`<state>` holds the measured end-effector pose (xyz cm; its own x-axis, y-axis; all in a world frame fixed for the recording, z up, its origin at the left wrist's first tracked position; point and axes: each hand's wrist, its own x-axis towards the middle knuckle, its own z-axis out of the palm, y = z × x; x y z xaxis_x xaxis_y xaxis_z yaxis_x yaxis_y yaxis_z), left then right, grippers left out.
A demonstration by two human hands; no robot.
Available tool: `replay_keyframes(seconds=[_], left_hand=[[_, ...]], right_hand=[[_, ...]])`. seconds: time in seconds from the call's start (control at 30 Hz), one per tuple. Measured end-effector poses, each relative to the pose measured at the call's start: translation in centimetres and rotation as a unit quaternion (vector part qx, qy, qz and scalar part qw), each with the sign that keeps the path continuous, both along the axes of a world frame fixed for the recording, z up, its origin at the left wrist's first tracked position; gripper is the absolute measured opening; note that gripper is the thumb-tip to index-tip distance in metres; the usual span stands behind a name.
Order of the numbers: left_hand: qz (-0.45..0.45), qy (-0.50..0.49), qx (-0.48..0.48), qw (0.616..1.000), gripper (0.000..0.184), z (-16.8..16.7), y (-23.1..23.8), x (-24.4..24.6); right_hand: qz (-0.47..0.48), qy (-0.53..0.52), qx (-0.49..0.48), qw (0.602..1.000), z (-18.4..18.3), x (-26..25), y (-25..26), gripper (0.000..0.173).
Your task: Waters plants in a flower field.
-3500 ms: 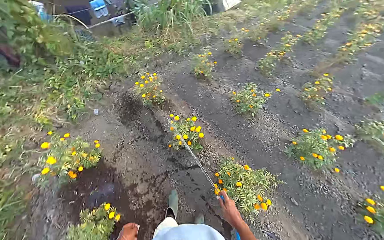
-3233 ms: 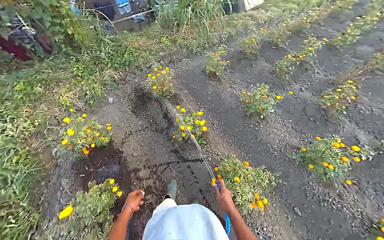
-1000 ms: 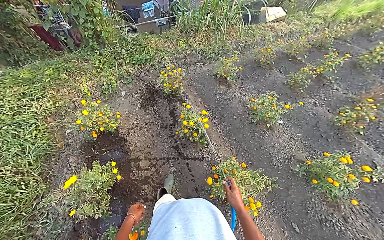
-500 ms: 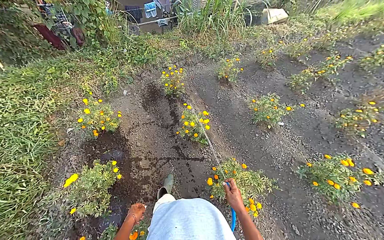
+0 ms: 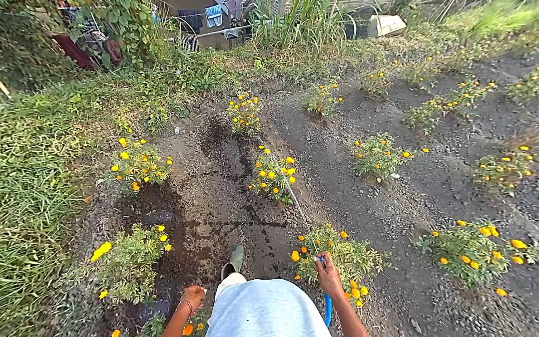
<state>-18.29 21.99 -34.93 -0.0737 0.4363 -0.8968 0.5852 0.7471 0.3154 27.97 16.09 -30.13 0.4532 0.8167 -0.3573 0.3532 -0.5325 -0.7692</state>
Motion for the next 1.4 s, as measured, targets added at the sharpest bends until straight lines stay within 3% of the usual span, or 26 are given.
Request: replay_keyframes(seconds=[0.17, 0.87, 1.4], left_hand=[[-0.006, -0.001, 0.002, 1.000, 0.030, 0.0, -0.1, 0.1], [0.003, 0.009, -0.007, 1.000, 0.030, 0.3, -0.6, 0.2], [0.005, 0.005, -0.007, 1.000, 0.029, 0.2, -0.2, 0.8]], right_hand=[[-0.005, 0.013, 0.020, 1.000, -0.3, 0.2, -0.3, 0.018], [0.024, 0.027, -0.055, 0.998, -1.2, 2.1, -0.4, 0.022], [0.039, 0.009, -0.041, 0.998, -1.0, 1.9, -0.2, 0.021]])
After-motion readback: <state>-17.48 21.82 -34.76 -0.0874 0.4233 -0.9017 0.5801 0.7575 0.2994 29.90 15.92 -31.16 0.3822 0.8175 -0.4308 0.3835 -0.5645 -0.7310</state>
